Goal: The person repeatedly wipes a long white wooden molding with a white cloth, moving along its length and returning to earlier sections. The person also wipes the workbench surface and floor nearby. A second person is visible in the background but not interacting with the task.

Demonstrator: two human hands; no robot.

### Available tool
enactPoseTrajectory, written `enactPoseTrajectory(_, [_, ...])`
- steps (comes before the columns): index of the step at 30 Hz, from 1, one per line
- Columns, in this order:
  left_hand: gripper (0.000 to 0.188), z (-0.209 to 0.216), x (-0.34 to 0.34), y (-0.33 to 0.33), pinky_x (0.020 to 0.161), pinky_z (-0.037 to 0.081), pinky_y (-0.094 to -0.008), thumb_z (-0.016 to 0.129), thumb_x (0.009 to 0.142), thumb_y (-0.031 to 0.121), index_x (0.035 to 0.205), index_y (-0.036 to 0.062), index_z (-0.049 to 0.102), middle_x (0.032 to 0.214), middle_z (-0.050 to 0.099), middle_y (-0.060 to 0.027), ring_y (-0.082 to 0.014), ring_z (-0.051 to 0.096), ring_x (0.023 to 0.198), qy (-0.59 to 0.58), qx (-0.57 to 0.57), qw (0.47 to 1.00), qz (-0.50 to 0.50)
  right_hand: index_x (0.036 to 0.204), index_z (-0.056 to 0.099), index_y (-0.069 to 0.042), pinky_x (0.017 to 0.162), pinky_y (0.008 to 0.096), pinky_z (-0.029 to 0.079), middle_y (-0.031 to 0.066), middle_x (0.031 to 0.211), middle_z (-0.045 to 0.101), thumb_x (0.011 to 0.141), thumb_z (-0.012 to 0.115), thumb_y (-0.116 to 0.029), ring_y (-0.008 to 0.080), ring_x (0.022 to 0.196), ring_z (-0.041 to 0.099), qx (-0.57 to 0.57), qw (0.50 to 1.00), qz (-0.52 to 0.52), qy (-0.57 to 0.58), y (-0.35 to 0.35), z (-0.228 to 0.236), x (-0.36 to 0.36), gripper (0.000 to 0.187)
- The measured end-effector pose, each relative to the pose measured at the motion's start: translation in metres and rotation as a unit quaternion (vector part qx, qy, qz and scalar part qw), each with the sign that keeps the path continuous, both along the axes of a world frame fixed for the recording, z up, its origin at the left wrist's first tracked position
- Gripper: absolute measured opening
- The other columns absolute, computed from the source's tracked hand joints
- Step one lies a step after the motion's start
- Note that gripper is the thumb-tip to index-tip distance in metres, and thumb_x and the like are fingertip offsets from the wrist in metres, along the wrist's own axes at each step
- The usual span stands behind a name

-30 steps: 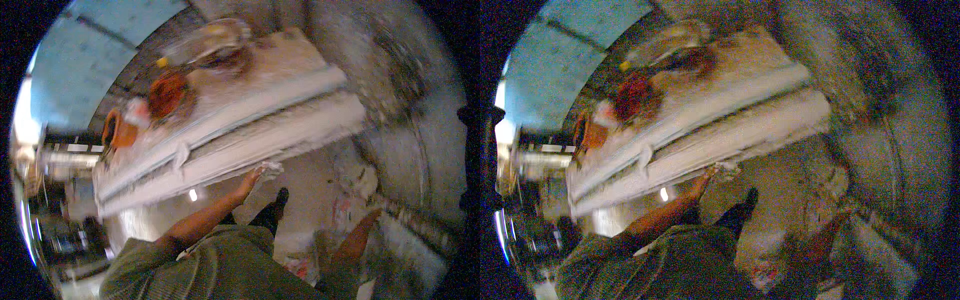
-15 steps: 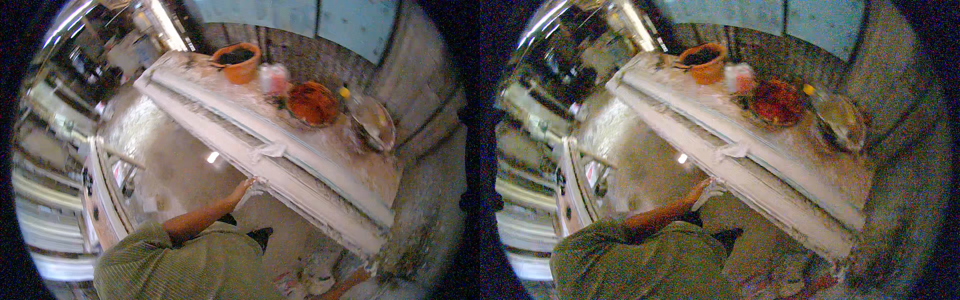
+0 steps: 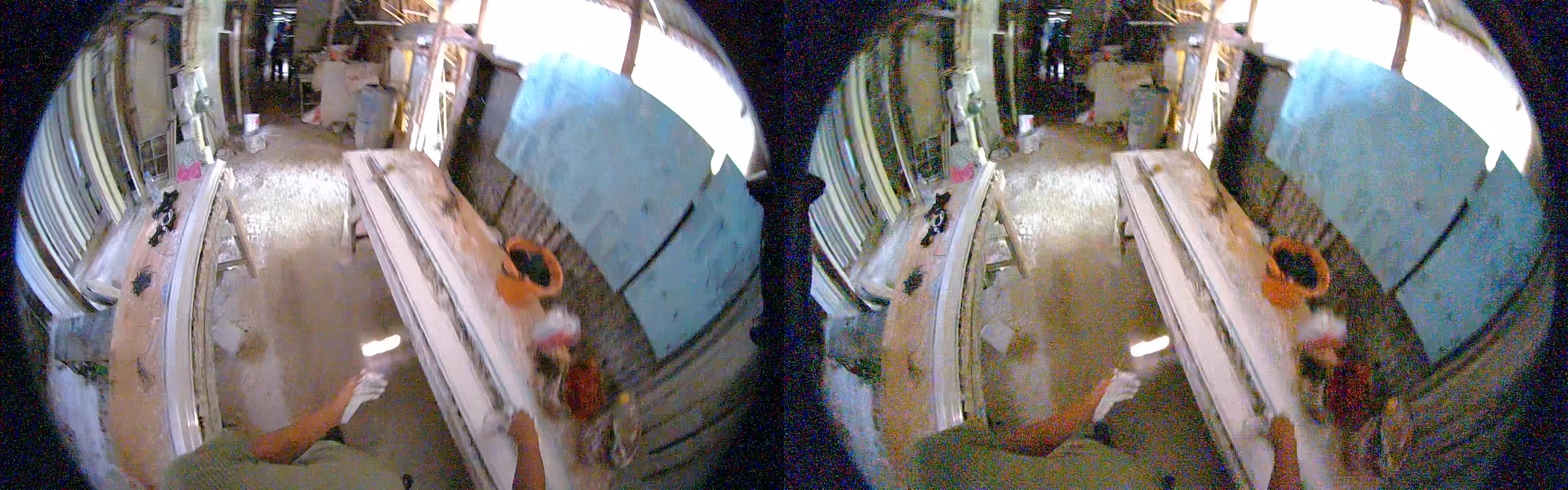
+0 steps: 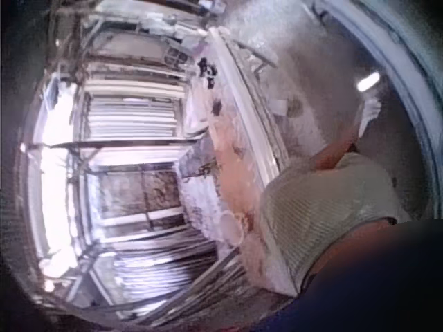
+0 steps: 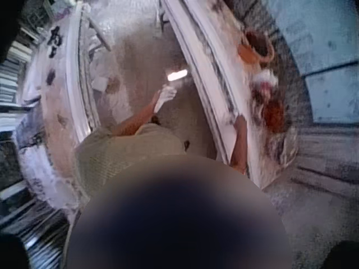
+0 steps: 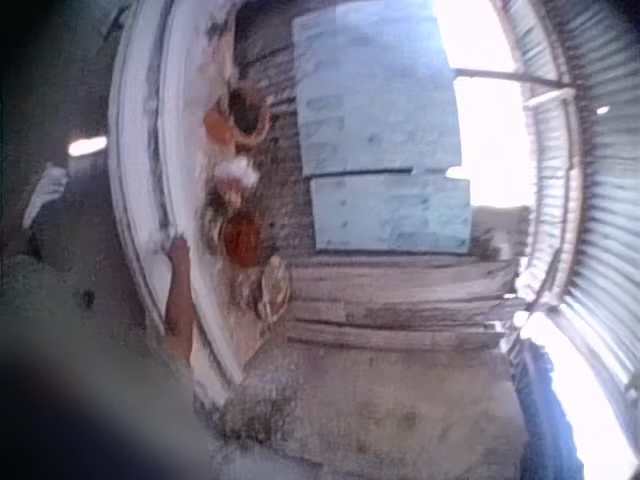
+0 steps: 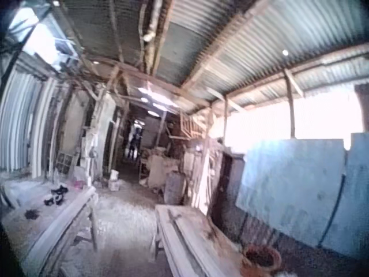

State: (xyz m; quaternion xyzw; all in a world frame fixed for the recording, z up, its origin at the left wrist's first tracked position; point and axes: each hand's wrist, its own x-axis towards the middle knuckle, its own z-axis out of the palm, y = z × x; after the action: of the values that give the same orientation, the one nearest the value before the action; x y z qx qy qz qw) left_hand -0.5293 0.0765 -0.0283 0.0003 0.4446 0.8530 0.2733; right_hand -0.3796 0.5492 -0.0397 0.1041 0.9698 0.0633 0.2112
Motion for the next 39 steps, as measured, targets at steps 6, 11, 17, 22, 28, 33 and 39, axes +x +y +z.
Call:
enactPoseTrajectory(6, [0.054,-0.049,-0.089,-0.140,0.082,0.043,-0.0347,0.044,0.081,0.049,0.113,0.0059,0.049,0.106,0.058,-0.0084,-0.0209,0.056,0.091,-0.039,-0.002,0.994,0.104,0.096,0.056,0.002,0.074,0.0415,0.044,0.0171,0.093,0.054,0.070,0.064,-0.027,0.0336,0.085,0.053,0.028,0.976,-0.118,0.179,-0.052,0.061,-0.069,0.040])
enactPoseTrajectory(11, [0.052,-0.091,-0.176,-0.216,0.082,0.043,-0.0346,0.043,0.083,0.046,0.114,0.0053,0.048,0.106,0.057,-0.0089,-0.0208,0.056,0.090,-0.070,0.088,0.980,0.167,0.091,0.056,0.005,0.072,0.0426,0.044,0.0203,0.088,0.056,0.068,0.064,-0.025,0.0365,0.082,0.054,0.017,0.928,-0.214,0.305,-0.100,0.087,-0.137,0.038])
enactPoseTrajectory(17, [0.051,-0.106,-0.302,-0.203,0.080,0.045,-0.0347,0.040,0.085,0.047,0.113,0.0041,0.048,0.104,0.057,-0.0105,-0.0221,0.056,0.089,-0.051,0.053,0.972,0.222,0.092,0.053,0.011,0.076,0.0443,0.042,0.0269,0.090,0.055,0.067,0.064,-0.028,0.0410,0.087,0.052,-0.085,0.913,-0.224,0.330,-0.130,0.042,-0.297,0.047])
enactPoseTrajectory(22, [0.050,-0.097,-0.453,-0.205,0.080,0.045,-0.0357,0.034,0.088,0.046,0.114,0.0049,0.049,0.106,0.056,-0.0103,-0.0234,0.056,0.090,-0.094,0.027,0.956,0.276,0.100,0.049,0.006,0.083,0.0470,0.039,0.0256,0.098,0.053,0.064,0.064,-0.019,0.0419,0.093,0.049,-0.198,0.880,-0.107,0.418,-0.181,-0.010,-0.555,0.047])
enactPoseTrajectory(28, [0.044,-0.048,-0.595,-0.236,0.083,0.043,-0.0353,0.030,0.091,0.040,0.115,0.0084,0.049,0.107,0.056,-0.0063,-0.0214,0.054,0.097,-0.083,0.025,0.909,0.408,0.102,0.050,-0.001,0.079,0.0469,0.041,0.0181,0.099,0.053,0.064,0.070,-0.023,0.0371,0.092,0.051,-0.298,0.813,0.226,0.447,-0.317,0.044,-0.833,0.049])
enactPoseTrajectory(33, [0.046,-0.063,-0.690,-0.298,0.084,0.043,-0.0392,0.030,0.091,0.040,0.118,0.0052,0.046,0.108,0.055,-0.0109,-0.0266,0.054,0.095,-0.046,-0.045,0.902,0.426,0.095,0.054,-0.007,0.081,0.0433,0.043,0.0180,0.095,0.054,0.063,0.071,-0.031,0.0360,0.092,0.051,-0.280,0.810,0.371,0.357,-0.418,0.097,-0.991,0.044])
enactPoseTrajectory(39, [0.043,-0.114,-0.810,-0.372,0.086,0.043,-0.0382,0.033,0.091,0.036,0.117,0.0048,0.046,0.106,0.057,-0.0119,-0.0270,0.055,0.094,-0.184,0.070,0.854,0.482,0.094,0.056,-0.006,0.080,0.0419,0.043,0.0158,0.090,0.057,0.061,0.071,-0.028,0.0354,0.089,0.052,-0.350,0.862,0.193,0.312,-0.500,0.063,-1.142,0.042])
